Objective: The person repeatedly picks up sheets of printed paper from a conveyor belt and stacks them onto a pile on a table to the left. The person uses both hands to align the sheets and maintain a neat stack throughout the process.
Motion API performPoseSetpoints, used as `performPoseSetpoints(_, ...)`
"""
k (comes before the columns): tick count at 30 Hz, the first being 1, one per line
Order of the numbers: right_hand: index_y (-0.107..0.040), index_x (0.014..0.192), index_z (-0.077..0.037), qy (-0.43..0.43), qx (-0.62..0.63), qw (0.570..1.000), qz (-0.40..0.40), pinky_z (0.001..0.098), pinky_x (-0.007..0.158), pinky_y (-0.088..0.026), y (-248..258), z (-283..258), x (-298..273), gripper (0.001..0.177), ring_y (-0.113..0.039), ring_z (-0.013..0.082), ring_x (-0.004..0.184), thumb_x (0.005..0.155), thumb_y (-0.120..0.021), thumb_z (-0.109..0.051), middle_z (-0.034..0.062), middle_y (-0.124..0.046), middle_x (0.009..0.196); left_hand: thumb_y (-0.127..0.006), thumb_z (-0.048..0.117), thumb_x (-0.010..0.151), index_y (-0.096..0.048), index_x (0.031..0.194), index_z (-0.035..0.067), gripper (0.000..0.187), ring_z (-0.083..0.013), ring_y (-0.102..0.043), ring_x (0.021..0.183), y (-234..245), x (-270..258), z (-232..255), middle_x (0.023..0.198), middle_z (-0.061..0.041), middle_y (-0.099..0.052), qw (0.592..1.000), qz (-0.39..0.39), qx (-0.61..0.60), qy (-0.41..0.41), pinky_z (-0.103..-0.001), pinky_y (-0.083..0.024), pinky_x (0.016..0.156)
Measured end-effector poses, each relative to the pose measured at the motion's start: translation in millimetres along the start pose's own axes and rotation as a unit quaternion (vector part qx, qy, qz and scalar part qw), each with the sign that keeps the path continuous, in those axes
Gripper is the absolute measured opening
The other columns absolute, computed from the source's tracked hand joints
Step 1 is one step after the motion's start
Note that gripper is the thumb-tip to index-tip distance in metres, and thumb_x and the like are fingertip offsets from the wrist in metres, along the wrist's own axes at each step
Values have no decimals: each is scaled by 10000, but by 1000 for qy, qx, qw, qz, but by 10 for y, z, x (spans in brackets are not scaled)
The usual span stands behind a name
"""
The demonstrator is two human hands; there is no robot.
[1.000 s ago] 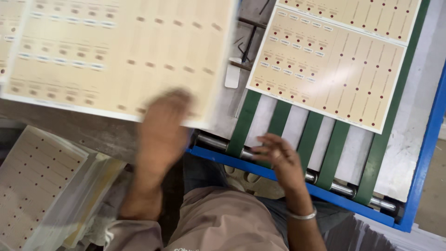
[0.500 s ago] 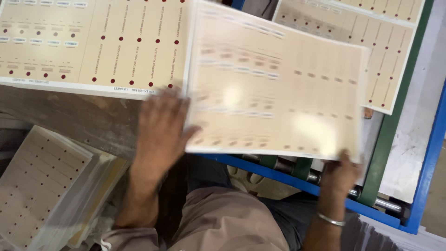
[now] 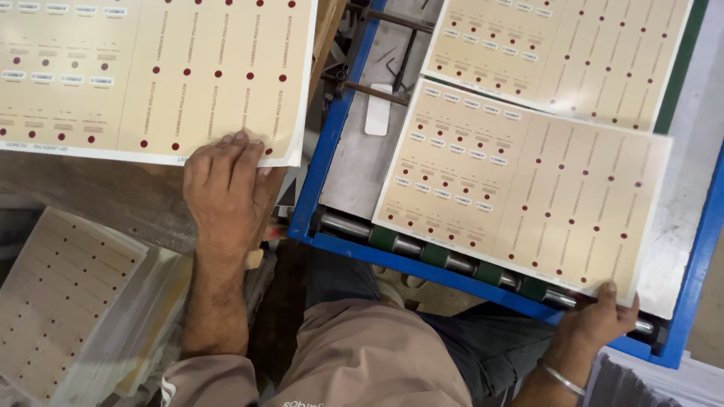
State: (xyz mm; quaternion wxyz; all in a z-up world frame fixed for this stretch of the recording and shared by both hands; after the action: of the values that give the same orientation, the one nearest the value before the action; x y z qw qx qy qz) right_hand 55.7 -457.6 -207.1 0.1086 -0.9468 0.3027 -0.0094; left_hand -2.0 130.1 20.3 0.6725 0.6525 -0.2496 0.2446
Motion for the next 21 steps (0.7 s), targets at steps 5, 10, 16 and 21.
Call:
performPoseSetpoints(5, -541, 1387, 35, -18, 8, 999, -28, 393, 719, -656, -237, -90, 214, 292, -754, 269, 959, 1104, -585, -20, 177, -702, 1224, -774, 125, 998, -703, 1196, 34, 229, -297, -629, 1165, -34, -64, -18, 1195, -108, -685, 1000, 16, 8, -2, -479, -508, 1055)
performPoseSetpoints(10, -601, 1350, 62, -36, 52, 998, -20, 362, 663, -592, -466, 32, 451, 244, -740, 260, 889, 1180, -588, -113, 182, -725, 1163, -786, 179, 965, -695, 1198, 30, 292, -315, -612, 1187, -66, -94, -50, 1214, -119, -660, 999, 24, -31, 13, -499, -476, 1065)
performPoseSetpoints(16, -553, 1330, 8, -125, 69, 990, -20, 378, 671, -647, -712, 184, 534, 284, -754, 264, 883, 1104, -556, -163, 140, -706, 1136, -812, 281, 947, -631, 1288, 19, 466, -410, -500, 1358, -17, -35, -33, 1394, -238, -575, 999, 22, -23, 42, -565, -388, 1144)
performPoseSetpoints(21, -517, 1364, 47, -146, 40, 986, -68, 420, 784, -679, -652, 386, 482, 315, -739, 329, 949, 1132, -541, -164, 219, -678, 1202, -808, 345, 877, -621, 1324, 12, 588, -391, -516, 1365, 2, -10, -36, 1372, -214, -603, 997, -16, -38, 59, -582, -378, 1164)
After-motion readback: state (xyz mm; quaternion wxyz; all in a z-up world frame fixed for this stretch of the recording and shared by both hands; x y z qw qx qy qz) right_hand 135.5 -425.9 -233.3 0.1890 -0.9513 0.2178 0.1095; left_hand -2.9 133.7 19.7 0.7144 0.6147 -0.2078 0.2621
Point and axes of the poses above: each hand's wrist, its own x-axis towards the middle knuckle, its own y-axis out of the back of the hand, z = x × y, the point moved 1 cm from there along x, towards the middle knuckle
